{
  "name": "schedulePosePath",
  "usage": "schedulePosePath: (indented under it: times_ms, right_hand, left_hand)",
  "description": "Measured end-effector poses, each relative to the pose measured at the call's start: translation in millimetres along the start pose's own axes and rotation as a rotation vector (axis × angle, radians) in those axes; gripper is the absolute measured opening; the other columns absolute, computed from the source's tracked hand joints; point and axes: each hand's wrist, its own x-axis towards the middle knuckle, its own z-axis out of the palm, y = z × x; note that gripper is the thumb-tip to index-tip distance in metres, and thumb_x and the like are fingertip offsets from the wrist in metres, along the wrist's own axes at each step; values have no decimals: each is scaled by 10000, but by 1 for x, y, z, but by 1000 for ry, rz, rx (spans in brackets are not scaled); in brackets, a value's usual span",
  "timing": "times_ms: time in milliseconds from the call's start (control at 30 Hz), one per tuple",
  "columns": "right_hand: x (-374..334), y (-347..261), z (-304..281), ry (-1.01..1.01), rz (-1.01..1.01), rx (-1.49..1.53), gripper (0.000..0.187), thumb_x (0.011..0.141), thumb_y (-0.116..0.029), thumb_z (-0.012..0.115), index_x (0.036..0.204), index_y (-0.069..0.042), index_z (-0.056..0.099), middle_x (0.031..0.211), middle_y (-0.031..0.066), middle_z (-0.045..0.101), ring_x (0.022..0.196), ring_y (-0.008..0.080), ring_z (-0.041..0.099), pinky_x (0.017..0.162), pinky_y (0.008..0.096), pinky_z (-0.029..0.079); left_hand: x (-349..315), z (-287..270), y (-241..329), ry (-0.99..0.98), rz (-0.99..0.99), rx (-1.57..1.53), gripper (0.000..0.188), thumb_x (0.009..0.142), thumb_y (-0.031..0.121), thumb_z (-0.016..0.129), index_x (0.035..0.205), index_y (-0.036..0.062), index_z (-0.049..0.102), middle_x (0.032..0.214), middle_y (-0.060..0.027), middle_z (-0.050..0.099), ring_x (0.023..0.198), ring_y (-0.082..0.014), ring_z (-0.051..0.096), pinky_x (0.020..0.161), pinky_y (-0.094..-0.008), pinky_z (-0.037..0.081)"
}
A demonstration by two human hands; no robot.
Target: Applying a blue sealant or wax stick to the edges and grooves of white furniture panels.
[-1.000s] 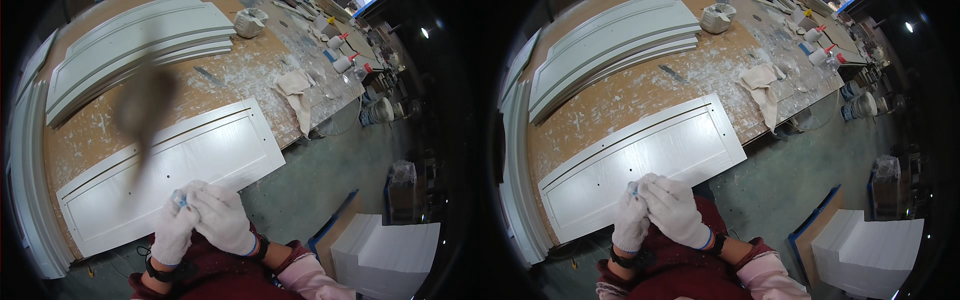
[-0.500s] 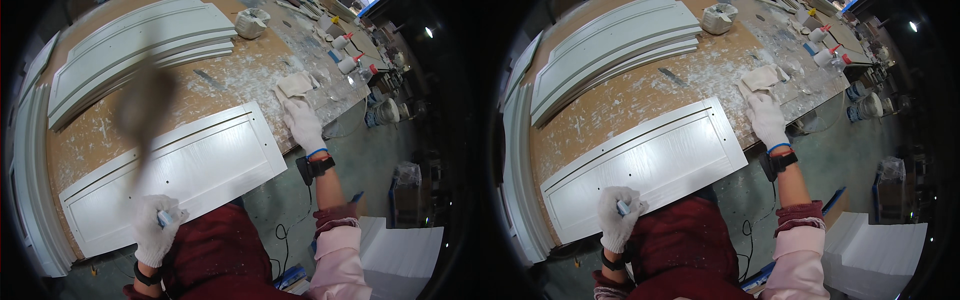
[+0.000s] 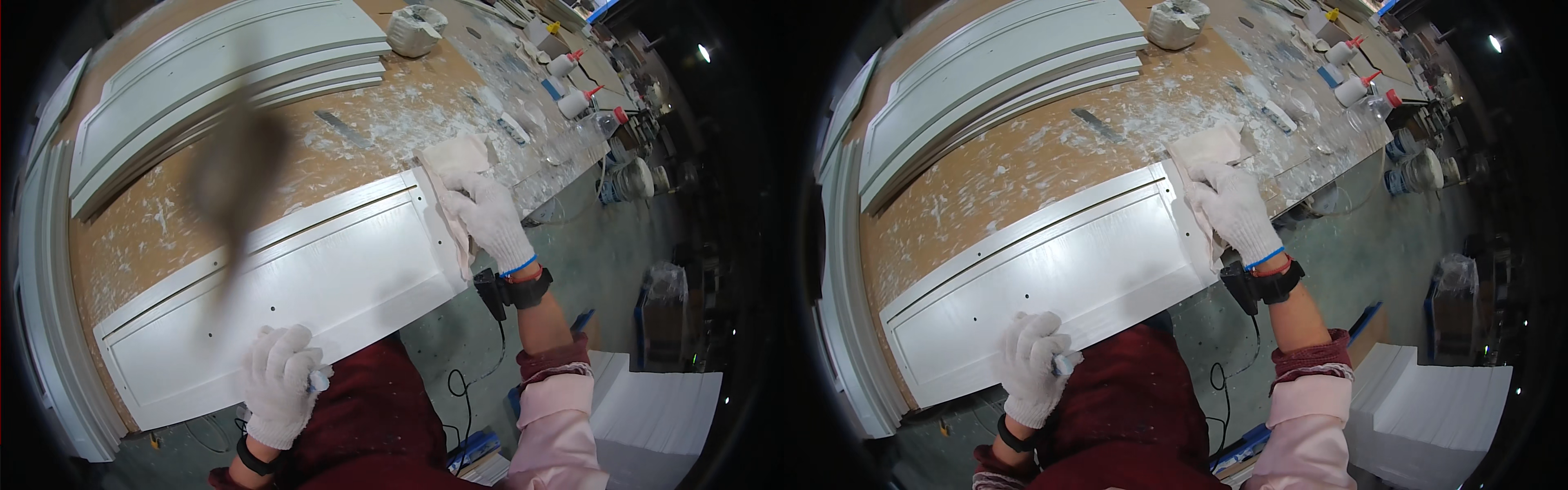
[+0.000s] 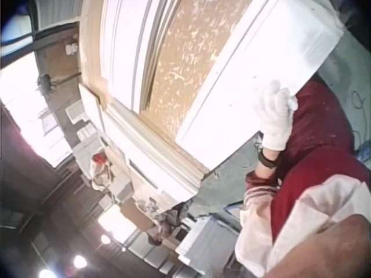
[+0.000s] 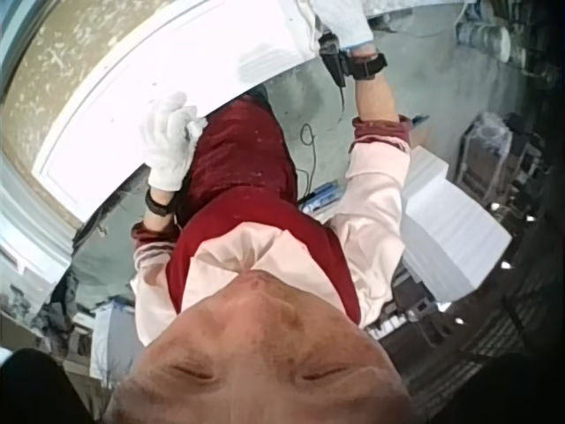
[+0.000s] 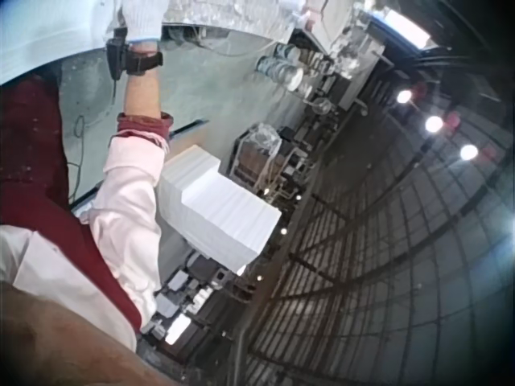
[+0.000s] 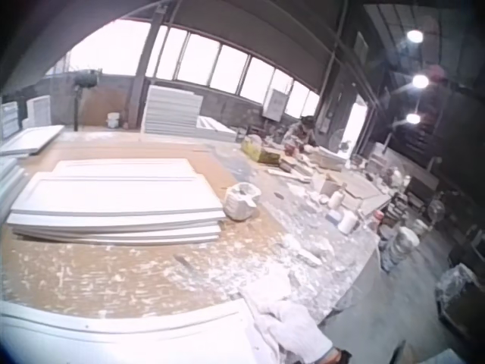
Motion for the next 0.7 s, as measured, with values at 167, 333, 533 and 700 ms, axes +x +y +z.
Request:
schedulePosePath:
  times_ms: [167, 333, 533, 700]
  right_hand:
    - [-7, -13, 22, -40, -228, -335, 238, 855, -241, 618, 994, -55, 673, 856, 181, 651, 838, 348, 633, 786, 405, 498]
    - [22, -12, 27, -61, -362, -432, 224, 869, -233, 597, 978, -52, 669, 879, 207, 651, 872, 381, 629, 780, 443, 497]
    - [52, -30, 35, -115, -107, -393, 213, 851, -156, 644, 1002, -10, 676, 931, 203, 677, 913, 362, 644, 814, 386, 504]
    - [86, -23, 33, 10, -108, -501, 271, 865, -236, 602, 1029, -34, 675, 962, 212, 675, 927, 379, 650, 820, 440, 511]
  left_hand:
    - [-6, 8, -2, 20, 21, 38, 481, 548, 131, 832, 948, 164, 566, 1132, -36, 593, 1060, -311, 563, 879, -441, 467]
    - [-5, 5, -5, 7, 28, -11, 469, 549, 135, 831, 941, 163, 575, 1161, -48, 585, 1072, -315, 554, 858, -439, 468]
    - [4, 6, -8, 26, 2, -47, 416, 547, 144, 829, 884, 153, 586, 1110, -49, 608, 1015, -303, 578, 807, -417, 467]
    - [7, 7, -5, 93, 54, -58, 398, 532, 156, 827, 850, 149, 589, 1049, -36, 629, 943, -284, 604, 748, -396, 463]
